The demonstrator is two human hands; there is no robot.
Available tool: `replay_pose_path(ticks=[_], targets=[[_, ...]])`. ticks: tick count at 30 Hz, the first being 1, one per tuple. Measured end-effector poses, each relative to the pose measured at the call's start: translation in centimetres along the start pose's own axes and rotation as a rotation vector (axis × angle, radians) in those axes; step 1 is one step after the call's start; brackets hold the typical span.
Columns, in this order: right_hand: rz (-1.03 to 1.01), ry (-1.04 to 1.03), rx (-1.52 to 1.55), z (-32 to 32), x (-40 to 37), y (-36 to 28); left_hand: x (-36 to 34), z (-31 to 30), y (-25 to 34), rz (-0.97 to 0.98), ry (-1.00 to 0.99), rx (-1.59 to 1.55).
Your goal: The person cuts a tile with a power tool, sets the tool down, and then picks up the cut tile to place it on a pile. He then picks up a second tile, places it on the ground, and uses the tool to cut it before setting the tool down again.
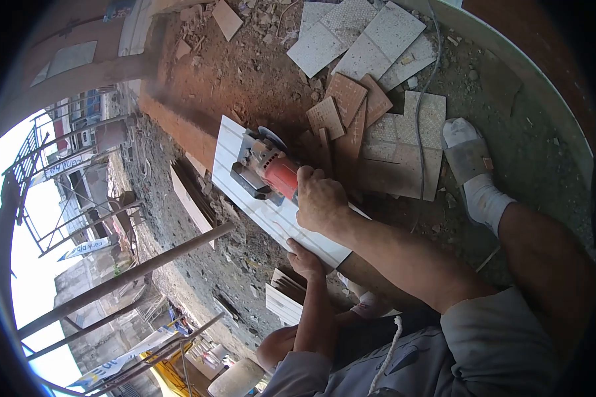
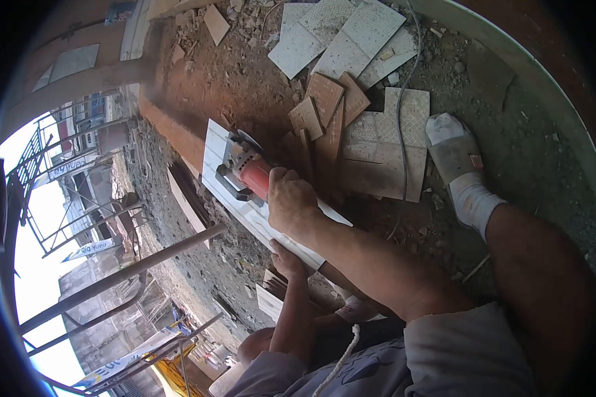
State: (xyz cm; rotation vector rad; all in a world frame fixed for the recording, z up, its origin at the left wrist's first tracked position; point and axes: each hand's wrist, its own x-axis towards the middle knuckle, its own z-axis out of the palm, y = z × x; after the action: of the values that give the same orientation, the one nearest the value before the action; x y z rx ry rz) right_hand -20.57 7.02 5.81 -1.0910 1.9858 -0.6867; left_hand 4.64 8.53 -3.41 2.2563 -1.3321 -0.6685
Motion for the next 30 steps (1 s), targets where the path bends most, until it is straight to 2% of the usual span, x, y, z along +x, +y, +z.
replay_pose_path(ticks=[3,5,9,15,18,21,30], targets=[[0.018,0.071,-0.153,1.5,0.7,-0.8,-0.7,0.0,0.9,-0.003,0.006,0.064],[0.04,0.044,-0.189,1.9,1.3,-1.3,-1.8,-0.4,2.5,-0.052,0.022,0.181],[0.152,-0.023,-0.229,1.9,2.2,-2.4,-2.2,-0.7,2.8,-0.042,0.012,0.17],[0.236,0.011,-0.304,2.2,2.9,-3.9,-2.7,-1.2,3.9,-0.105,-0.019,0.184],[0.203,0.086,-0.371,2.7,3.1,-4.1,-2.9,-1.2,4.1,-0.133,-0.008,0.194],[0.143,0.024,-0.367,2.4,3.6,-3.8,-2.9,-0.8,3.9,-0.129,0.05,0.235],[0.043,-0.078,-0.45,0.7,3.7,-3.7,-2.7,-1.2,4.0,-0.149,0.006,0.202]])
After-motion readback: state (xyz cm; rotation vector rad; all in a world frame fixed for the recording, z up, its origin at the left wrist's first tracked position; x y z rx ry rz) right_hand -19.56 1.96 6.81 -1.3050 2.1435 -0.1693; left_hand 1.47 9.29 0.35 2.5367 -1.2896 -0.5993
